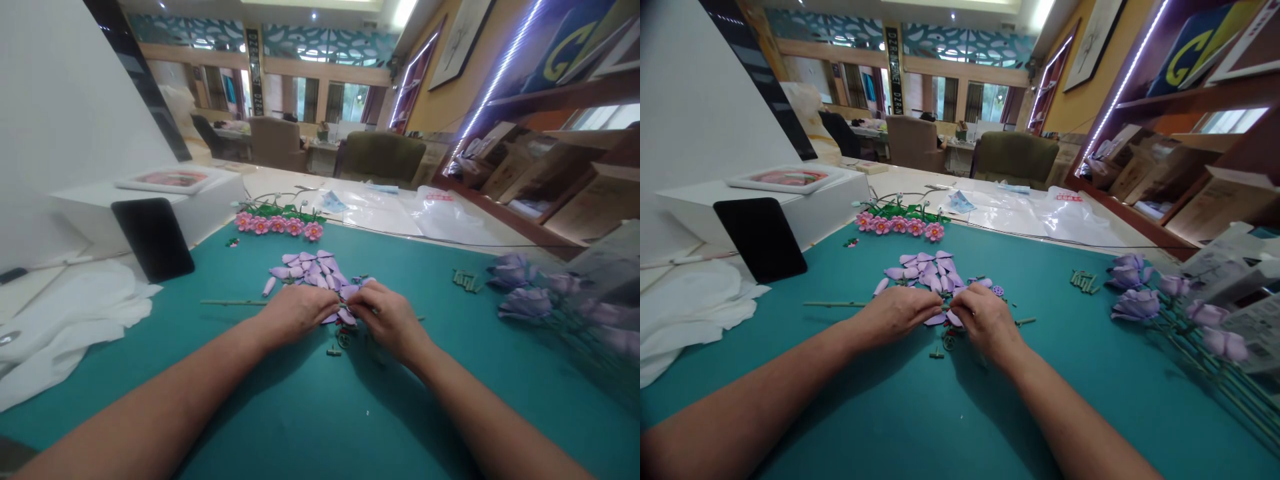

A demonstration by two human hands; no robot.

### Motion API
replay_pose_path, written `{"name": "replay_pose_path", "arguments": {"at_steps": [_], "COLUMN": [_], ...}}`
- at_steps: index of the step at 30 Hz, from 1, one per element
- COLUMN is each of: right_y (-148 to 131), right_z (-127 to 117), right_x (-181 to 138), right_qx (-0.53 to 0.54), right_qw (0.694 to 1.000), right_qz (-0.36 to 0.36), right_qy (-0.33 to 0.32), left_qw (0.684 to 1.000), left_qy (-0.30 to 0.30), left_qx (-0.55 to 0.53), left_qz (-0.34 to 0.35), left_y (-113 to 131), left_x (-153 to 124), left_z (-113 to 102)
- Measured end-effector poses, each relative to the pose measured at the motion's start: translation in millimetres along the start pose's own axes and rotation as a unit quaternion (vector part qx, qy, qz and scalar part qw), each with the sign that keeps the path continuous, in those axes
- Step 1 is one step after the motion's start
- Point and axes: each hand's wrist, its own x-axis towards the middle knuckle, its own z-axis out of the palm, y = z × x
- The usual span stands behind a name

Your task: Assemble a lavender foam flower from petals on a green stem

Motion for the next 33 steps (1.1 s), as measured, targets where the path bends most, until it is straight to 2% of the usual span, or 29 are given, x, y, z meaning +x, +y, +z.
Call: {"name": "replay_pose_path", "arguments": {"at_steps": [9, 33], "right_y": [-2.0, -3.5], "right_z": [3.0, 9.5], "right_x": [-1.6, -3.6], "right_qx": [-0.044, -0.031], "right_qw": [0.999, 0.999], "right_qz": [-0.01, -0.017], "right_qy": [0.0, 0.025], "left_qw": [1.0, 0.999], "left_qy": [0.006, 0.018], "left_qx": [0.018, 0.042], "left_qz": [0.009, 0.018], "left_y": [1.2, 4.7], "left_x": [-1.1, -1.9], "left_z": [2.8, 2.8]}}
